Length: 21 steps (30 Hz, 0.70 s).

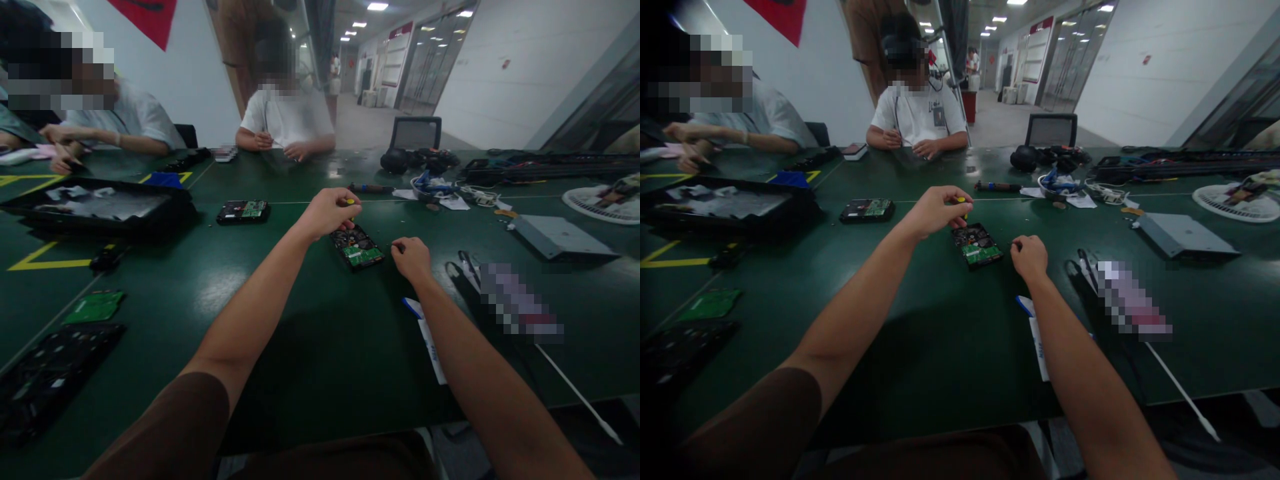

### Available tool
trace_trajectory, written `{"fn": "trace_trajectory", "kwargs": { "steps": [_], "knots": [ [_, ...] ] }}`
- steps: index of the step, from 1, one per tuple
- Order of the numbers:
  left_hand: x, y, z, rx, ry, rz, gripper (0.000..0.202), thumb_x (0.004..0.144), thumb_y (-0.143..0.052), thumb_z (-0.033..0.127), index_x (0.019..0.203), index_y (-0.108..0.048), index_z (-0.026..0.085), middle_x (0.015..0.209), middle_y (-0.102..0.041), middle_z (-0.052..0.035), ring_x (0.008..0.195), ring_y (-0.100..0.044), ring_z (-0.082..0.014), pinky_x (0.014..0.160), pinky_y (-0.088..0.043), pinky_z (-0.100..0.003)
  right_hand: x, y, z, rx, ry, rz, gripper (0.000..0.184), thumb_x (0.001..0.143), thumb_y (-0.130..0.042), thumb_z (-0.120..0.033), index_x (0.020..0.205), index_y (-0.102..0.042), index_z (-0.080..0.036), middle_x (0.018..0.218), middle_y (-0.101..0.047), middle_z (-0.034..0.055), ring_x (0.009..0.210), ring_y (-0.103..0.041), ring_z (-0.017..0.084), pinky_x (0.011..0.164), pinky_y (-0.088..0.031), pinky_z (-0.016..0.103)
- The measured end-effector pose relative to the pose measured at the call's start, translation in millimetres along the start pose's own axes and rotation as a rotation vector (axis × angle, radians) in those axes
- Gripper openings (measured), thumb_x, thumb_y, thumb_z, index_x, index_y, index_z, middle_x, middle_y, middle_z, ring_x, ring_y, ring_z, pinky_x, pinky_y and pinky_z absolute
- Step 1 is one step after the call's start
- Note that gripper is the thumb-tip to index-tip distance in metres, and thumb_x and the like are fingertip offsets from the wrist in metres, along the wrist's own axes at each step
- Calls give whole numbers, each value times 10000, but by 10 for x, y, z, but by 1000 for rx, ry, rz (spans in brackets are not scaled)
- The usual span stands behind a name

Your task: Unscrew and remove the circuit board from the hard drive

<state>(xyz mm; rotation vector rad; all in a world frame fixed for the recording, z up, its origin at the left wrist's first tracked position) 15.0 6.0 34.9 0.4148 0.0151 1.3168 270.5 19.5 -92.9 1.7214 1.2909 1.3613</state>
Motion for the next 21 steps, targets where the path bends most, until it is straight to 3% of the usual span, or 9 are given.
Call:
{"fn": "trace_trajectory", "kwargs": {
  "steps": [12, 16, 21],
  "knots": [
    [-17, 9, 48, -2, -20, -8, 68, 923, -696, 185, 972, -685, 140, 813, -689, -50, 605, -698, -102, 550, -511, -203, 25, 1, 32, -18, -82, -23, 162, 908, -544, -258, 892, -683, -175, 974, -645, 140, 971, -590, 282, 849, -461, 397],
    [-41, 14, 104, -14, -49, -18, 65, 940, -665, 169, 991, -682, 133, 832, -685, -51, 602, -695, -102, 552, -519, -213, -16, 205, -220, 138, 50, 115, 152, 936, -506, -239, 923, -639, -167, 956, -661, 134, 926, -585, 261, 851, -453, 397],
    [-59, -10, 117, -13, -27, -40, 77, 934, -695, 184, 990, -685, 132, 878, -700, -62, 605, -683, -82, 557, -506, -204, -157, 343, -707, 282, 244, 83, 151, 967, -510, -287, 984, -633, -201, 970, -698, 94, 870, -627, 226, 823, -470, 355]
  ]
}}
Point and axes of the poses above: each hand's wrist, its own x-axis towards the middle knuckle, its own y-axis out of the back of the hand, z = x × y, the point moved 6 cm from there along x, towards the middle knuckle
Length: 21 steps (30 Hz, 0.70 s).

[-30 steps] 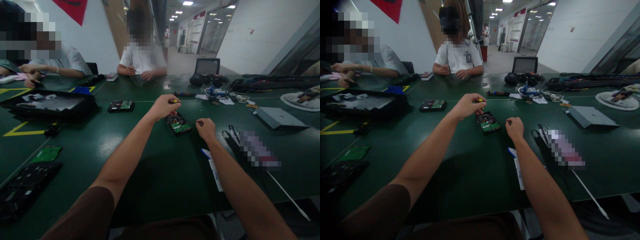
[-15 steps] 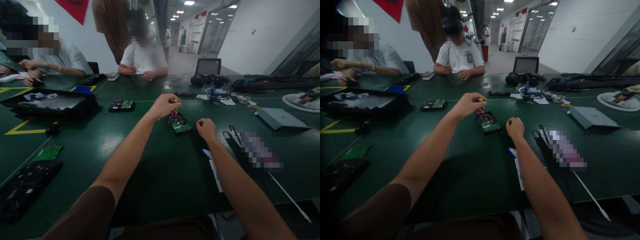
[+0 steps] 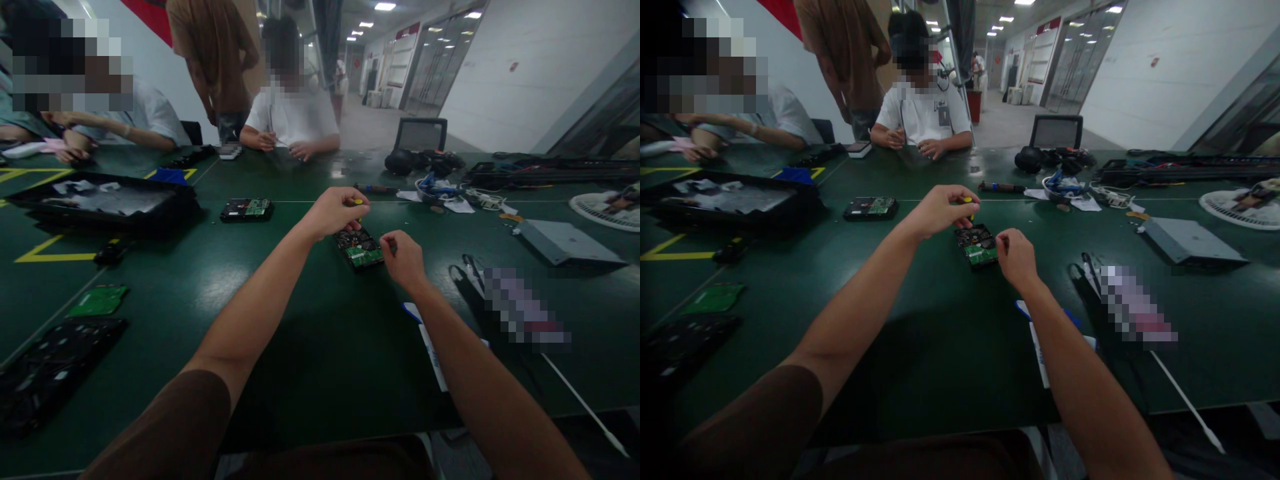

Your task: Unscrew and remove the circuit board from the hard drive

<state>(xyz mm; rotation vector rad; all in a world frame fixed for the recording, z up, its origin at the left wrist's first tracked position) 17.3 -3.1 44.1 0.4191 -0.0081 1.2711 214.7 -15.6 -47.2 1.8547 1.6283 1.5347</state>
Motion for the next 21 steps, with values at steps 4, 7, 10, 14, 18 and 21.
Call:
{"fn": "trace_trajectory", "kwargs": {
  "steps": [4, 7, 10, 14, 18, 21],
  "knots": [
    [-8, -26, -5, 3, 15, -26, 95, 912, -732, 186, 982, -697, 131, 863, -702, -62, 608, -679, -85, 564, -506, -212, -71, -162, -277, 115, 103, -159, 117, 945, -569, -272, 1023, -640, -220, 974, -721, 70, 864, -660, 218, 786, -489, 334],
    [-8, -36, -12, 9, 12, -41, 92, 917, -725, 183, 988, -705, 129, 842, -697, -63, 600, -675, -91, 560, -501, -223, -105, -248, -357, 155, 123, -217, 163, 917, -625, -254, 1078, -640, -238, 989, -732, 53, 852, -666, 211, 778, -496, 327],
    [-6, -43, -26, 14, 12, -56, 92, 923, -714, 177, 1001, -709, 128, 838, -697, -68, 594, -672, -96, 556, -497, -230, -106, -280, -421, 150, 165, -230, 90, 904, -652, -244, 993, -667, -242, 987, -731, 49, 828, -657, 206, 762, -483, 323],
    [-1, -39, -42, 17, 23, -55, 91, 925, -708, 178, 1003, -708, 131, 832, -698, -67, 594, -675, -97, 548, -495, -225, -92, -295, -482, 118, 196, -255, 53, 890, -668, -216, 935, -692, -230, 960, -721, 52, 801, -639, 200, 738, -461, 315],
    [6, -32, -30, 33, 1, -50, 89, 921, -704, 174, 991, -705, 119, 816, -700, -65, 594, -679, -100, 536, -493, -217, -98, -289, -486, 109, 211, -272, 64, 923, -645, -248, 934, -705, -228, 961, -721, 55, 812, -638, 200, 745, -464, 319],
    [9, -29, -34, 43, 6, -50, 97, 913, -717, 177, 991, -703, 122, 795, -699, -57, 599, -680, -96, 542, -491, -208, -98, -248, -428, 114, 184, -226, 108, 952, -609, -263, 978, -708, -227, 1003, -727, 65, 839, -647, 208, 764, -472, 329]
  ]
}}
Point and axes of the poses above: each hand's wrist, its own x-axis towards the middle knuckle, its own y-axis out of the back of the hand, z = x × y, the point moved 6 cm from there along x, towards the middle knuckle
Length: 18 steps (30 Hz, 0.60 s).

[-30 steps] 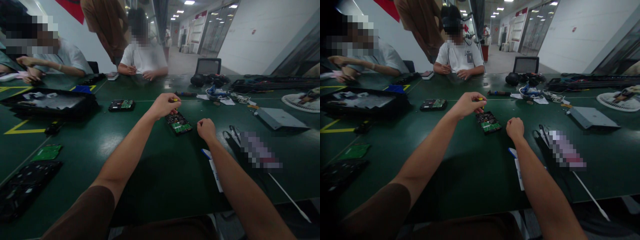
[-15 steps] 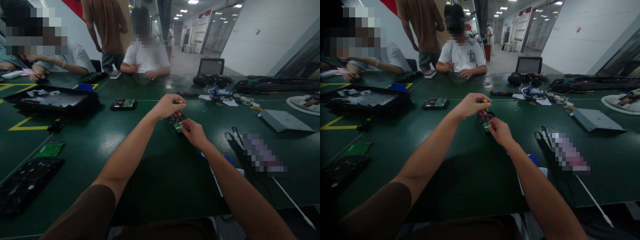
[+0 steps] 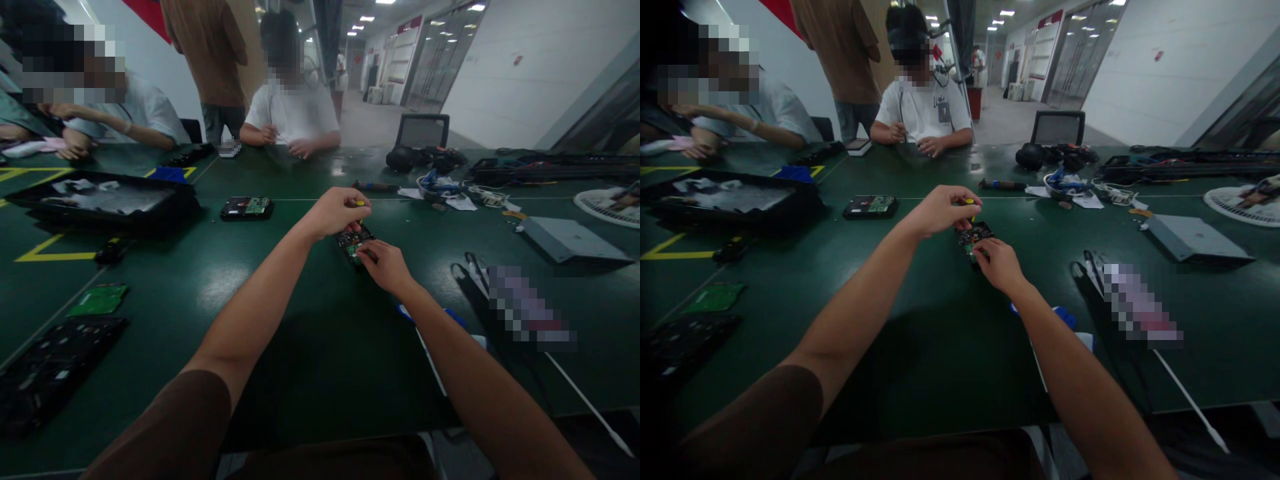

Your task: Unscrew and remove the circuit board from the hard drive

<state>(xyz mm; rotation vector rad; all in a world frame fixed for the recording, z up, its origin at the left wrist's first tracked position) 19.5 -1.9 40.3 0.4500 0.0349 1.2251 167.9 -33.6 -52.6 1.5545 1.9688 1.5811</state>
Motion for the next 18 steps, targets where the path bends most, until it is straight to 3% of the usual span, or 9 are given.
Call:
{"fn": "trace_trajectory", "kwargs": {
  "steps": [9, 18],
  "knots": [
    [-9, 0, 9, 5, -2, -1, 80, 915, -710, 188, 976, -711, 136, 833, -710, -74, 600, -678, -96, 548, -494, -218, -61, 39, 57, -24, -12, 11, 106, 947, -623, -273, 970, -721, -238, 1019, -700, 67, 874, -633, 214, 769, -473, 340],
    [-10, -3, 20, -2, 2, -11, 110, 893, -745, 182, 986, -715, 131, 832, -713, -69, 597, -678, -95, 550, -494, -214, -62, -39, -7, -29, 40, 35, 111, 947, -624, -283, 971, -716, -227, 1062, -660, 91, 1014, -615, 255, 909, -497, 412]
  ]
}}
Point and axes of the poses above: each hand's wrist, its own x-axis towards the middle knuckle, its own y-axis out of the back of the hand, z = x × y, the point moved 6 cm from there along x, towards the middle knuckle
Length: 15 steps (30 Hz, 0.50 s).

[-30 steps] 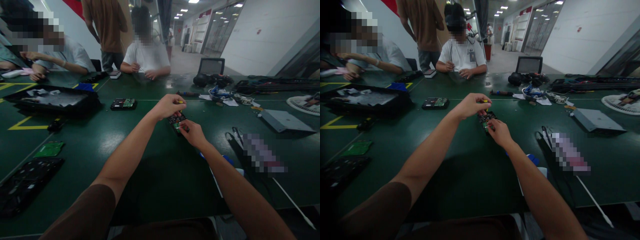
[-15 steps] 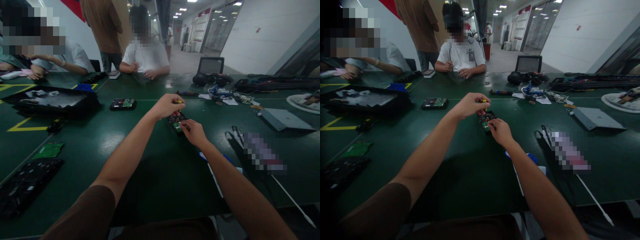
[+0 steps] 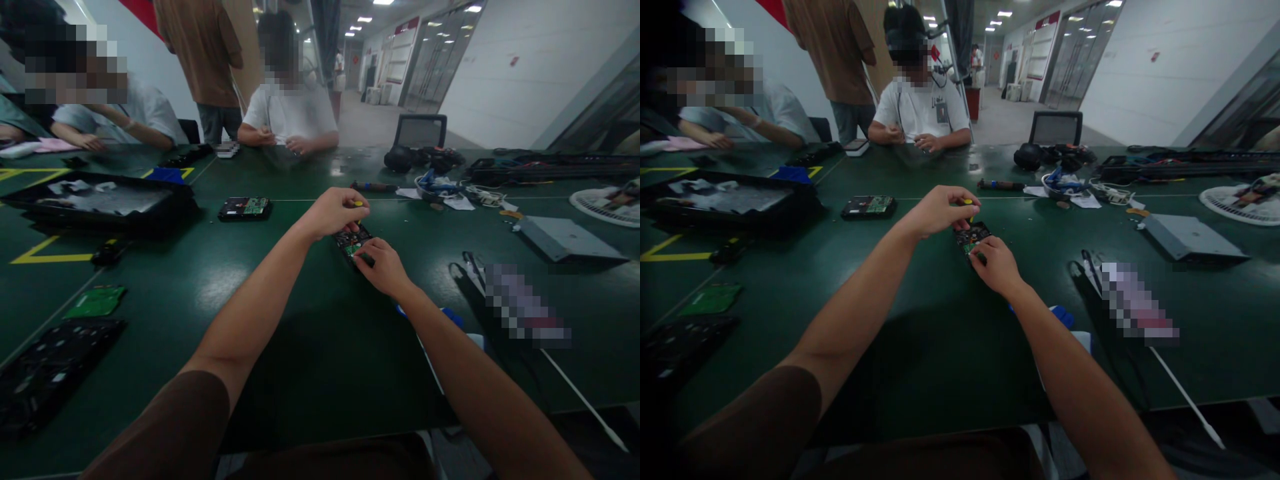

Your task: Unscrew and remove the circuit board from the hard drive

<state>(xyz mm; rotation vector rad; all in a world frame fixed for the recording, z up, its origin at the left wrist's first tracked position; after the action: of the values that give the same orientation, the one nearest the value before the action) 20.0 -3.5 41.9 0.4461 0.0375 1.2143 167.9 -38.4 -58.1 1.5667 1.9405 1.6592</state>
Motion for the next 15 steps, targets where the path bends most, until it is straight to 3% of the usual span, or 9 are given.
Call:
{"fn": "trace_trajectory", "kwargs": {
  "steps": [7, 15],
  "knots": [
    [5, -3, -7, 7, 0, 8, 82, 916, -702, 175, 983, -712, 129, 831, -713, -70, 596, -680, -98, 555, -509, -223, 42, -93, 15, -18, 15, 32, 55, 922, -625, -237, 901, -673, -221, 1055, -636, 107, 1046, -587, 284, 969, -486, 475],
    [10, 1, -16, -4, -20, 5, 83, 909, -708, 178, 972, -711, 124, 843, -712, -74, 594, -688, -111, 546, -510, -235, 20, -57, 20, -30, 23, 26, 78, 944, -586, -227, 932, -660, -204, 1076, -633, 122, 1062, -574, 292, 980, -475, 488]
  ]
}}
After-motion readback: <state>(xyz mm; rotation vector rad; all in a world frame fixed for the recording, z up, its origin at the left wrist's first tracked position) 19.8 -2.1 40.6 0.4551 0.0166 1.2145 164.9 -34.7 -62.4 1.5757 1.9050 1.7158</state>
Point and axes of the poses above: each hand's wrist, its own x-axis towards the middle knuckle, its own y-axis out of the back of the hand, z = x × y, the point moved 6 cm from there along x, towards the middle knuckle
